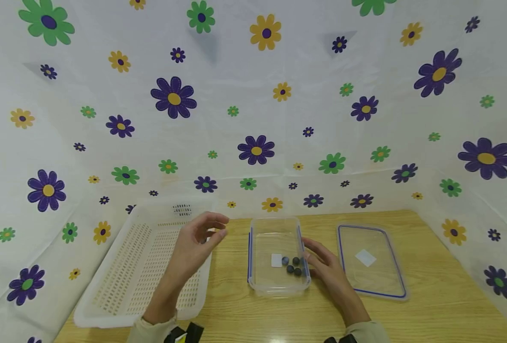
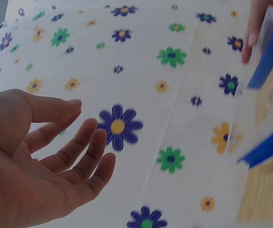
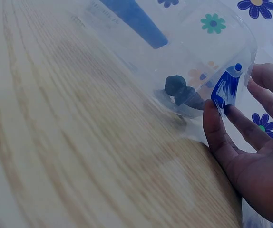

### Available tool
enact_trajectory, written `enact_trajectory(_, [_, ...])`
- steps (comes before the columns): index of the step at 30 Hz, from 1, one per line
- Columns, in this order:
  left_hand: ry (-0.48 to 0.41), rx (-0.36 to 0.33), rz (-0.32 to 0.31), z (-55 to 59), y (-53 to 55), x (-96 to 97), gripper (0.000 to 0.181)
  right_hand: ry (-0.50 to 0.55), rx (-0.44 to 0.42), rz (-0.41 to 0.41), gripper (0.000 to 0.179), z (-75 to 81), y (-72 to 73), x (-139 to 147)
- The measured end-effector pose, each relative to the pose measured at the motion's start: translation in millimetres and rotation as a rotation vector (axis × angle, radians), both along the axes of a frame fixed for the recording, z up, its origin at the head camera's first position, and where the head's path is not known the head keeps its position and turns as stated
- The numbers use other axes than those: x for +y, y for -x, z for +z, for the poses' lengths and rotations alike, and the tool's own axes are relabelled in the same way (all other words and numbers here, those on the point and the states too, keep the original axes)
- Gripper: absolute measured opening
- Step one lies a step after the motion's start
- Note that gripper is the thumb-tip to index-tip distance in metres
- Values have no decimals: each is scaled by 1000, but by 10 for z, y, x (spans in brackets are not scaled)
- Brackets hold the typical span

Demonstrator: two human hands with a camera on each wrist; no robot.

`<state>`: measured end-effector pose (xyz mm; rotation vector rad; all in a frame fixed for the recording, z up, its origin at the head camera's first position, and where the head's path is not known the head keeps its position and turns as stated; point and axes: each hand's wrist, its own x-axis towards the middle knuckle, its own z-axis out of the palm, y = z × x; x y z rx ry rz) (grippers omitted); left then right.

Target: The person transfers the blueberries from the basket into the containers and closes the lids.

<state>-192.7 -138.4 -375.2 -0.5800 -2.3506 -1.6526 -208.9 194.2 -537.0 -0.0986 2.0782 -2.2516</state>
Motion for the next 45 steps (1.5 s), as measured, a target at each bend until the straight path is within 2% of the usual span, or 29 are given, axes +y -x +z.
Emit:
enact_trajectory(4, [29, -28, 37, 78, 154, -265, 21, -4, 25, 11, 51, 14, 11, 8])
enact_trajectory(8, [57, -59, 52, 72, 347, -442, 24, -5, 32, -2, 51, 30, 6, 26])
enact_trajectory(15, [96, -114, 105, -107, 663, -647, 25, 5, -2, -8, 50, 11, -3, -9])
enact_trajectory(26, [117, -206, 144, -423, 1098, -780, 28, -9, -1, -2, 50, 7, -12, -2])
enact_trajectory(33, [123, -295, 153, -635, 1278, -845, 32, 11, 1, -5, 48, 9, -8, -18])
enact_trajectory(37, [146, -342, 157, -751, 1330, -889, 34, 13, -1, 1, 48, 2, -7, -33])
enact_trajectory(45, [262, -463, 185, -998, 1432, -877, 31, 5, 2, -23, 46, -2, -7, -18])
